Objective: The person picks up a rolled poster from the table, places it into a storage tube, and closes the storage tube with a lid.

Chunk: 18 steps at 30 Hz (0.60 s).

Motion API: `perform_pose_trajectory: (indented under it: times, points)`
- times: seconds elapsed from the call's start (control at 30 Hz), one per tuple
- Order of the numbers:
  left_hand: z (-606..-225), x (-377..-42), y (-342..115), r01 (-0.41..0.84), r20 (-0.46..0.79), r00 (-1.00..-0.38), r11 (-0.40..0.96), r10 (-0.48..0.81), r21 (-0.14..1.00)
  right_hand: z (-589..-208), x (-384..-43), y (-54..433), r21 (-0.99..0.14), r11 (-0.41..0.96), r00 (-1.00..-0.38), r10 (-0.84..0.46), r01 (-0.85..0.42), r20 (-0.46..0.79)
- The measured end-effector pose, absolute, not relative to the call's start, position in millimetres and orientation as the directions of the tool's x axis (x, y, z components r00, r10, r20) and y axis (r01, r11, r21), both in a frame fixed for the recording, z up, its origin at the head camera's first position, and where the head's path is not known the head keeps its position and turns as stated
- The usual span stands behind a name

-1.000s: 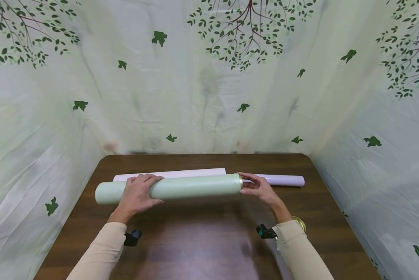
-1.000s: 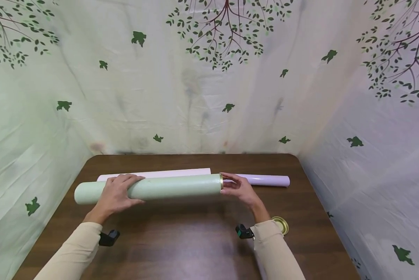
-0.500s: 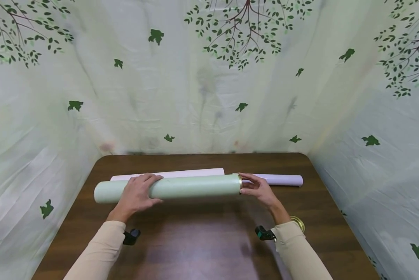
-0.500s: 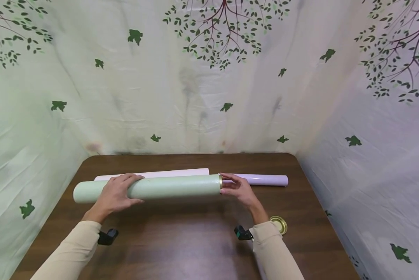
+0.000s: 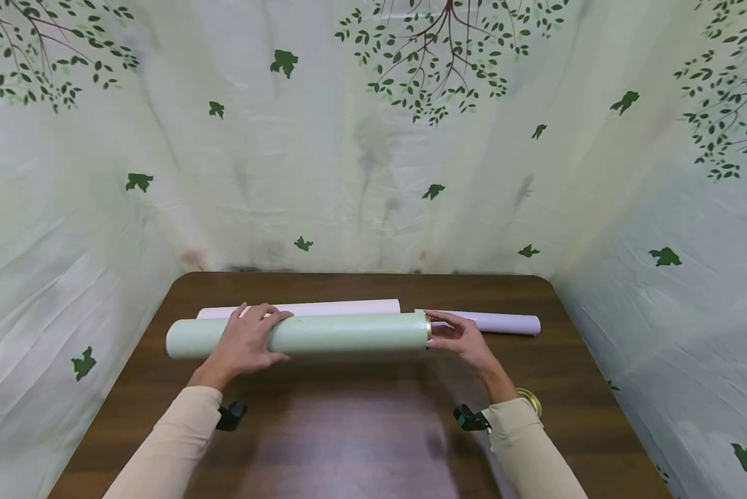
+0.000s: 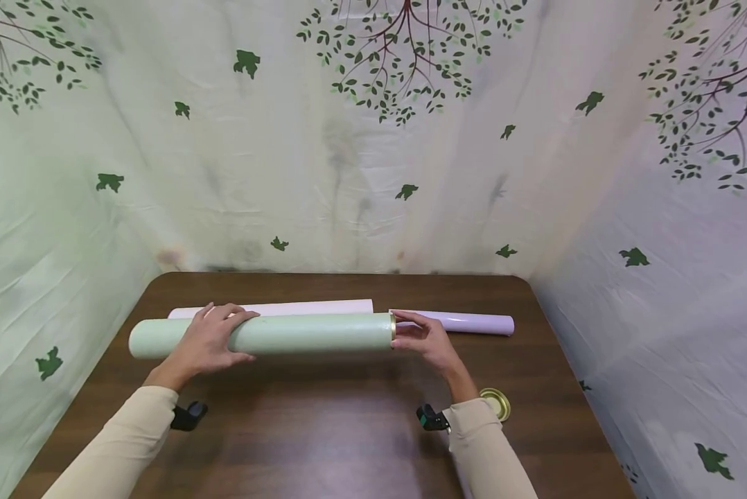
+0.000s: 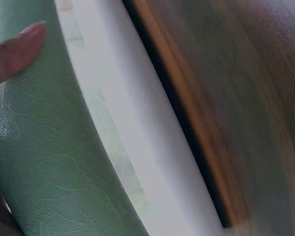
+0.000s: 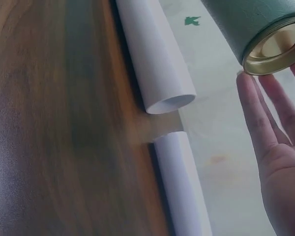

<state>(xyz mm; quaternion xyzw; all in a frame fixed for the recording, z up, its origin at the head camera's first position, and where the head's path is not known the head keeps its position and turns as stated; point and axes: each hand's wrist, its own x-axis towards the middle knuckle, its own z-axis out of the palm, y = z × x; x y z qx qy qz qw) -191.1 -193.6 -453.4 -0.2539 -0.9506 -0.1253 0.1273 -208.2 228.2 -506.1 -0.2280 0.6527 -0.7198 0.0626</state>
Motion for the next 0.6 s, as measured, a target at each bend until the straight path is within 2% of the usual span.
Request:
perform_pose_trajectory:
  times: [0.3, 0.6]
  points:
    - [-454.1, -194.5, -188.3, 0.560, 0.293, -0.815, 0.810, 0.501, 0.173, -500.5, -207.2, 235.2, -0.975, -0.093, -0.901, -0.372, -0.204, 0.224]
    - [-447.8, -199.0, -184.6, 0.600, 0.292, -0.788, 0.782, 0.542, 0.166, -497.9, -205.6, 238.2, -0.975, -0.110, -0.901, -0.375, -0.191, 0.219]
